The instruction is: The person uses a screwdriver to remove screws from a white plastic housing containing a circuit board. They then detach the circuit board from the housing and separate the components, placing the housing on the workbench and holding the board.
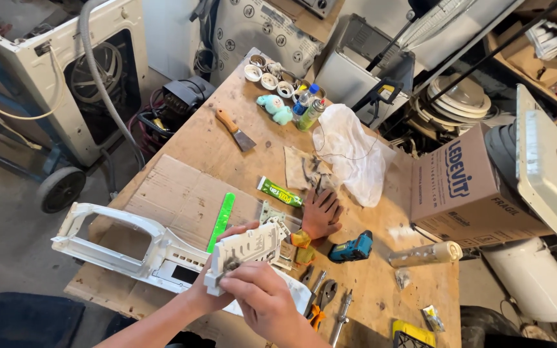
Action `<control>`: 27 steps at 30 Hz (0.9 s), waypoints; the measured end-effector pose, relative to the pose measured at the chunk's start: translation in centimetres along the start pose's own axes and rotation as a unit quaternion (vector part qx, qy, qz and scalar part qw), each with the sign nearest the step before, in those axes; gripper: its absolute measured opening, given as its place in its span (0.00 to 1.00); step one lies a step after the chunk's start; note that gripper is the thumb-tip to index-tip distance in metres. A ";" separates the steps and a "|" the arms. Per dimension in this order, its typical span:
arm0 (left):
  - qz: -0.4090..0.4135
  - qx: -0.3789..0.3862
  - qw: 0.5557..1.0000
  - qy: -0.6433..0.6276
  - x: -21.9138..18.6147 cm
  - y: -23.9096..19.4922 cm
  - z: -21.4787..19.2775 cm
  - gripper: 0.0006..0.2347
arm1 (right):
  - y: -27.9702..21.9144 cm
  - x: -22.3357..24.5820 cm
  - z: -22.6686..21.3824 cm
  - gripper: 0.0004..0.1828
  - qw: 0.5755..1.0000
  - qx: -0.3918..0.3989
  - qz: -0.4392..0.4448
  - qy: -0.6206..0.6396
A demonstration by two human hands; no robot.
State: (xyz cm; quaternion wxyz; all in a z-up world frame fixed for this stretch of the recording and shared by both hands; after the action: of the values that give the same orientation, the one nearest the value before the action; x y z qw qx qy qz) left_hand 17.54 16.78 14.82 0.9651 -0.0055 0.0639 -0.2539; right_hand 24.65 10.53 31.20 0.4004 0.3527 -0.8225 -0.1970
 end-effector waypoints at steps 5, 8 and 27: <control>0.204 0.189 0.843 0.461 -2.3 -1.4 3.1 0.41 | -0.6 -2.5 -1.4 0.18 0.995 0.012 -0.003 -0.096; 0.179 0.157 0.843 0.483 -2.6 -1.4 2.9 0.39 | -1.7 -4.0 -1.6 0.19 0.986 -0.002 0.055 -0.160; 0.203 0.139 0.672 0.698 -3.0 -1.0 2.8 0.39 | -3.5 -4.5 -1.3 0.16 0.982 -0.047 0.121 -0.141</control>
State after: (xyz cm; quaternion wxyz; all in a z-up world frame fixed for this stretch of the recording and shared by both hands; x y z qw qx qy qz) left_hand 14.79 17.37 18.01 0.6566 0.3209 0.6824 0.0124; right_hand 29.11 11.46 27.53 0.3178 0.2000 -0.8969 -0.2334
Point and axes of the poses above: each hand's wrist, its own y-axis towards the middle knuckle, its own z-axis out of the palm, x = y × z, the point moved 6 cm from there along y, towards the middle knuckle, and after that the axes turned 3 degrees about x, right-handed, at the moved point
